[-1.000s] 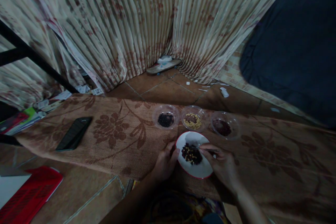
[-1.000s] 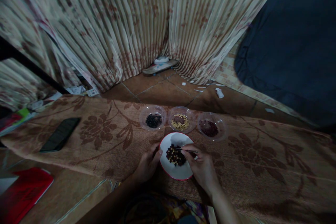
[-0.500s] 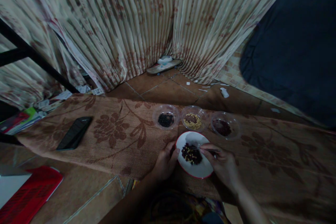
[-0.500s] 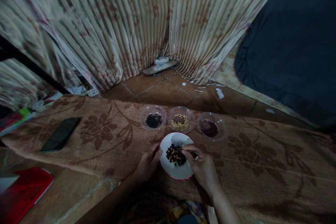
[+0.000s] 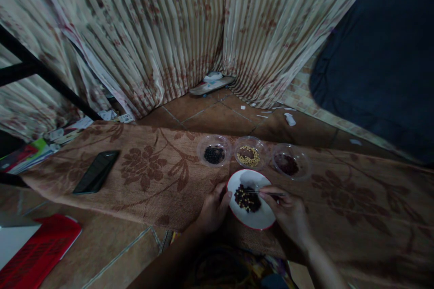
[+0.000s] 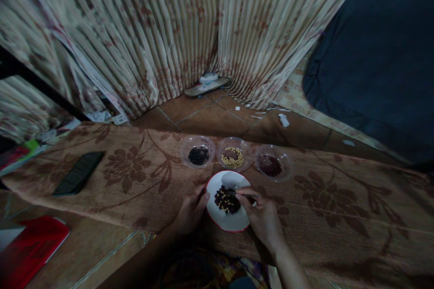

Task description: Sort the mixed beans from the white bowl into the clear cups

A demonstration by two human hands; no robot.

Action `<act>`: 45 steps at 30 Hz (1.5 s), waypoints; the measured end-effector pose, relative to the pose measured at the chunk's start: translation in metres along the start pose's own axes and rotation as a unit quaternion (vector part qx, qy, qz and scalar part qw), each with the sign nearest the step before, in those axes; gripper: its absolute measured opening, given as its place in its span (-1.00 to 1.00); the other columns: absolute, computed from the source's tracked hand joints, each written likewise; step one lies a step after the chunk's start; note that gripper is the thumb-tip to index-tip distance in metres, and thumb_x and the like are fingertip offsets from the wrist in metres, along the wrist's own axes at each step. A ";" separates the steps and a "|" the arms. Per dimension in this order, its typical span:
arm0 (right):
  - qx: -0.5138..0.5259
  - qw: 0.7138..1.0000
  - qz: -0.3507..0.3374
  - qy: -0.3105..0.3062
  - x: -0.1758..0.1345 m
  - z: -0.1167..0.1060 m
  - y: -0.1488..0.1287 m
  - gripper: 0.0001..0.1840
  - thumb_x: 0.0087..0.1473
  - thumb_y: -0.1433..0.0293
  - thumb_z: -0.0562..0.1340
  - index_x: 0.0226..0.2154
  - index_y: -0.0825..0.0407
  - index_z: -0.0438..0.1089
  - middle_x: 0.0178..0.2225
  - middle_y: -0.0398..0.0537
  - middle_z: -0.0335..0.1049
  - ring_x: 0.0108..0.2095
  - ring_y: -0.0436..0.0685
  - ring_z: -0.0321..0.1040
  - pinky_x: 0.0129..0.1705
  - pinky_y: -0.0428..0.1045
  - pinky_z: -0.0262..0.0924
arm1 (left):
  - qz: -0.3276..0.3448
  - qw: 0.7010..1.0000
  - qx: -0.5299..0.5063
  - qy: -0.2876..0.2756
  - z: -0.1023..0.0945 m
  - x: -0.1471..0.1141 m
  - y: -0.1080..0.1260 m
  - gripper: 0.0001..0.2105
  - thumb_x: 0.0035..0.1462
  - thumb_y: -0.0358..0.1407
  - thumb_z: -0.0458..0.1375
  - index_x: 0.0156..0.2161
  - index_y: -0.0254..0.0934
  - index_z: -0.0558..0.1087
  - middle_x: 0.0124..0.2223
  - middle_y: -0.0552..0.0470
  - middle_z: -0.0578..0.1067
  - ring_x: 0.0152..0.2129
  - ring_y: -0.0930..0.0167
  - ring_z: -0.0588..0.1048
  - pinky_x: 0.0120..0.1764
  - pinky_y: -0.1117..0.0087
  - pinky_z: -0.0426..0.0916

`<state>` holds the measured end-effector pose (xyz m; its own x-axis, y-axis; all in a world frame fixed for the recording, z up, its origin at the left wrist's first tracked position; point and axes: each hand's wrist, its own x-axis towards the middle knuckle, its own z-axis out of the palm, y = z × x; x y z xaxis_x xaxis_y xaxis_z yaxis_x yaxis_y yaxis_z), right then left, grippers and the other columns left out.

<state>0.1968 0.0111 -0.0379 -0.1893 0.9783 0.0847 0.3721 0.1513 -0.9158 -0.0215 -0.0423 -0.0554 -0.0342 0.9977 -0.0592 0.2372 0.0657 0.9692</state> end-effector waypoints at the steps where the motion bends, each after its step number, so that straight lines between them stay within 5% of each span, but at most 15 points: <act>1: 0.002 1.000 -0.002 0.005 0.000 0.000 -0.001 -0.77 0.00 0.18 0.29 -0.35 -0.02 0.51 -0.28 -0.03 0.55 -0.23 0.16 0.46 -0.16 0.01 0.32 | 0.000 1.000 0.000 0.001 0.000 0.000 0.000 -0.66 0.28 -0.16 -0.03 0.09 -0.22 0.33 -0.06 -0.02 0.56 -0.18 0.35 0.52 -0.07 0.34 0.39; 45: -0.021 1.000 -0.011 -0.003 0.000 0.000 -0.002 -0.76 0.01 0.17 0.28 -0.35 -0.01 0.52 -0.29 0.00 0.55 -0.24 0.18 0.47 -0.17 0.05 0.34 | 0.001 1.000 0.006 0.008 0.000 -0.001 0.002 -0.67 0.28 -0.18 -0.01 0.08 -0.22 0.34 -0.09 0.02 0.57 -0.22 0.36 0.53 -0.09 0.36 0.39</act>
<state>0.1963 0.0106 -0.0357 -0.2025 0.9740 0.1017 0.4066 0.1781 -0.8961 -0.0212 -0.0427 -0.0533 -0.0490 0.9973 -0.0542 0.2492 0.0647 0.9663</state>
